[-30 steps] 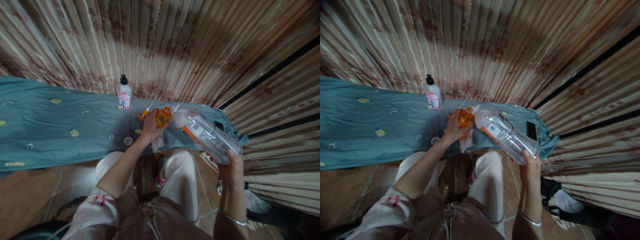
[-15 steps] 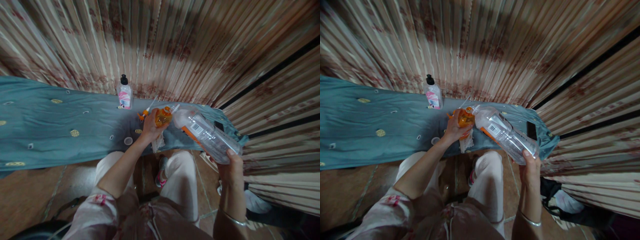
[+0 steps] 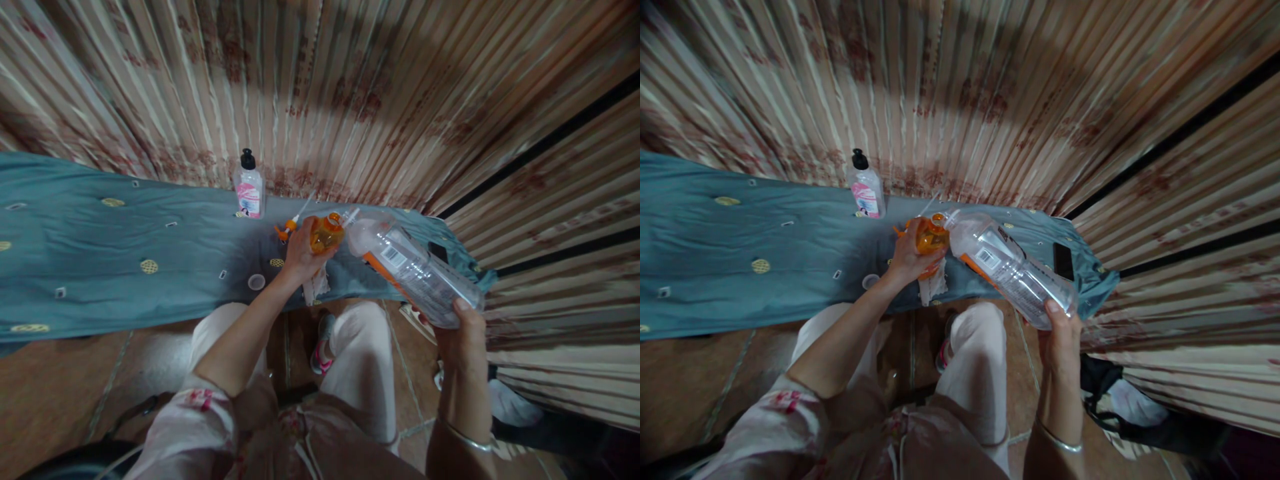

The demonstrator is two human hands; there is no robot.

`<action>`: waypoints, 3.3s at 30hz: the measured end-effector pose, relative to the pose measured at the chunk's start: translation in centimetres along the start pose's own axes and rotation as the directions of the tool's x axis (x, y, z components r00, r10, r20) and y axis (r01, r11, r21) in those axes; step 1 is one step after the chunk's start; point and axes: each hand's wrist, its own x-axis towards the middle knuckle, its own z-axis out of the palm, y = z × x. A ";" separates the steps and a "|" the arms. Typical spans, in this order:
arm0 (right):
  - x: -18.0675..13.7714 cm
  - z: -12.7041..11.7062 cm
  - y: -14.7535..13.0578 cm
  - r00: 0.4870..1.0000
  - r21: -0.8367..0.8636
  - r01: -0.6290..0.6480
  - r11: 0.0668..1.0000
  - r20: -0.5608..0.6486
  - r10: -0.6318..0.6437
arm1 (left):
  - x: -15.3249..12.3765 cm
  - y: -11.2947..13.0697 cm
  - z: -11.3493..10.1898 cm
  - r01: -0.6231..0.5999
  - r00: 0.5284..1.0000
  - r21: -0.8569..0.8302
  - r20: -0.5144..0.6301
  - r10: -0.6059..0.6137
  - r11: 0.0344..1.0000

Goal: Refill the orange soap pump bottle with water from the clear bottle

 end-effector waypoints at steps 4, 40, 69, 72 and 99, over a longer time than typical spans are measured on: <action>0.0 -0.1 0.2 1.000 -0.021 0.005 1.000 -0.005 -0.005 | 0.0 0.0 -0.1 0.001 1.000 -0.004 0.002 -0.001 1.000; 0.1 0.0 0.1 0.999 -0.025 -0.010 1.000 -0.037 0.009 | 0.2 -0.5 0.2 -0.160 0.981 -0.164 -0.135 0.138 0.973; 0.3 0.0 -0.1 1.000 -0.039 0.021 0.999 0.013 -0.021 | 0.0 -0.2 -0.3 -0.093 0.994 -0.167 -0.073 0.082 0.982; 0.4 -0.1 0.0 1.000 -0.029 0.018 0.999 0.013 -0.017 | 0.0 -0.2 -0.3 -0.077 0.995 -0.166 -0.078 0.065 0.983; 0.2 0.4 -0.4 1.000 -0.019 -0.002 1.000 0.008 0.002 | 0.1 -0.3 -0.1 -0.061 0.996 -0.182 -0.077 0.048 0.981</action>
